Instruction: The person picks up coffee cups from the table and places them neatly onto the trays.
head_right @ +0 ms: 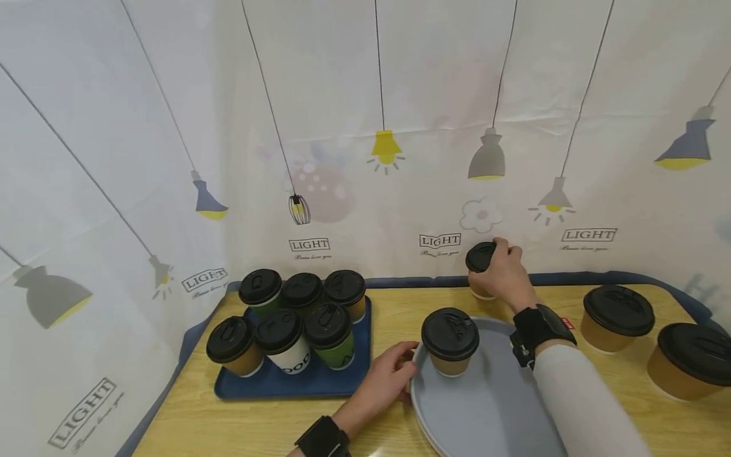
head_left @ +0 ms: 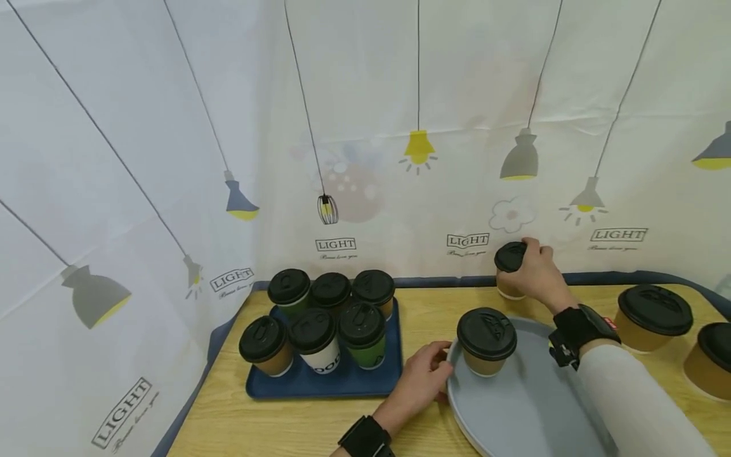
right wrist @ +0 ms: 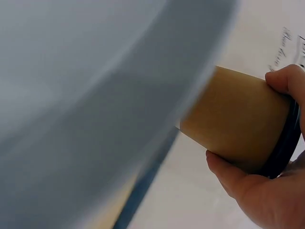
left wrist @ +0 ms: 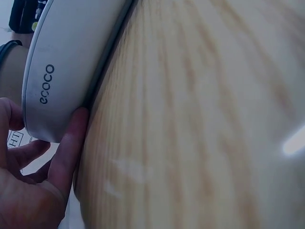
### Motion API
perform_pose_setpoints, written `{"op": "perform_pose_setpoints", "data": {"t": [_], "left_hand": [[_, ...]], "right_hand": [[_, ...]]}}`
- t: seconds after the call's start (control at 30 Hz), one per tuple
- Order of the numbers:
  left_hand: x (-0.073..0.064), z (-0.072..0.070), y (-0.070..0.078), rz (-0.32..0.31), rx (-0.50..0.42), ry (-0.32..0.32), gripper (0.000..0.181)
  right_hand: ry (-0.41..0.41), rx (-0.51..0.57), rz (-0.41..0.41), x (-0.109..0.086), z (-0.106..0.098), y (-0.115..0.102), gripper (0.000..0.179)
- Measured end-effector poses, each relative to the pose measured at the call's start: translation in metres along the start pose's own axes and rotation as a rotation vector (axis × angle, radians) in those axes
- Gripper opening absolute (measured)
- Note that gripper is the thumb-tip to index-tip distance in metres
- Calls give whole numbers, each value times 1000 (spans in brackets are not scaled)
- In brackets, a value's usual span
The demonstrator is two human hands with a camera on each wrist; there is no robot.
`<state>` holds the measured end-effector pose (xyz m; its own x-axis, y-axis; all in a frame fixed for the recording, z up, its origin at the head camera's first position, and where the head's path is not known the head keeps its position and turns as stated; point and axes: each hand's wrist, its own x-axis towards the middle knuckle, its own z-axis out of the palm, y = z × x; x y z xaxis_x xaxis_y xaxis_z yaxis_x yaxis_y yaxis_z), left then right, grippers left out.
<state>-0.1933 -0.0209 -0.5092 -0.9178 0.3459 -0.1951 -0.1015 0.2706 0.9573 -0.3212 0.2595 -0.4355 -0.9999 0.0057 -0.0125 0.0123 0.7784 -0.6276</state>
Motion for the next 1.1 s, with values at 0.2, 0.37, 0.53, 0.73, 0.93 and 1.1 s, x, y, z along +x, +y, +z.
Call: {"op": "perform_pose_setpoints", "data": {"t": [0.2, 0.37, 0.53, 0.73, 0.93, 1.1], "left_hand": [[0, 0, -2, 6, -5, 0, 45], [-1, 0, -2, 20, 3, 8, 47], [1, 1, -2, 13, 8, 11, 47], [1, 3, -2, 38, 37, 15, 47], [0, 3, -2, 50, 41, 21, 48], [-1, 5, -3, 44, 33, 21, 48]], "right_hand": [[4, 0, -66, -17, -28, -7, 106], [21, -23, -140, -39, -46, -11, 105], [45, -51, -185, -62, -56, -13, 106], [54, -70, -249, -90, -63, -7, 104], [47, -66, -300, -114, -62, -5, 104], [62, -59, -342, -127, -59, -3, 102]]}}
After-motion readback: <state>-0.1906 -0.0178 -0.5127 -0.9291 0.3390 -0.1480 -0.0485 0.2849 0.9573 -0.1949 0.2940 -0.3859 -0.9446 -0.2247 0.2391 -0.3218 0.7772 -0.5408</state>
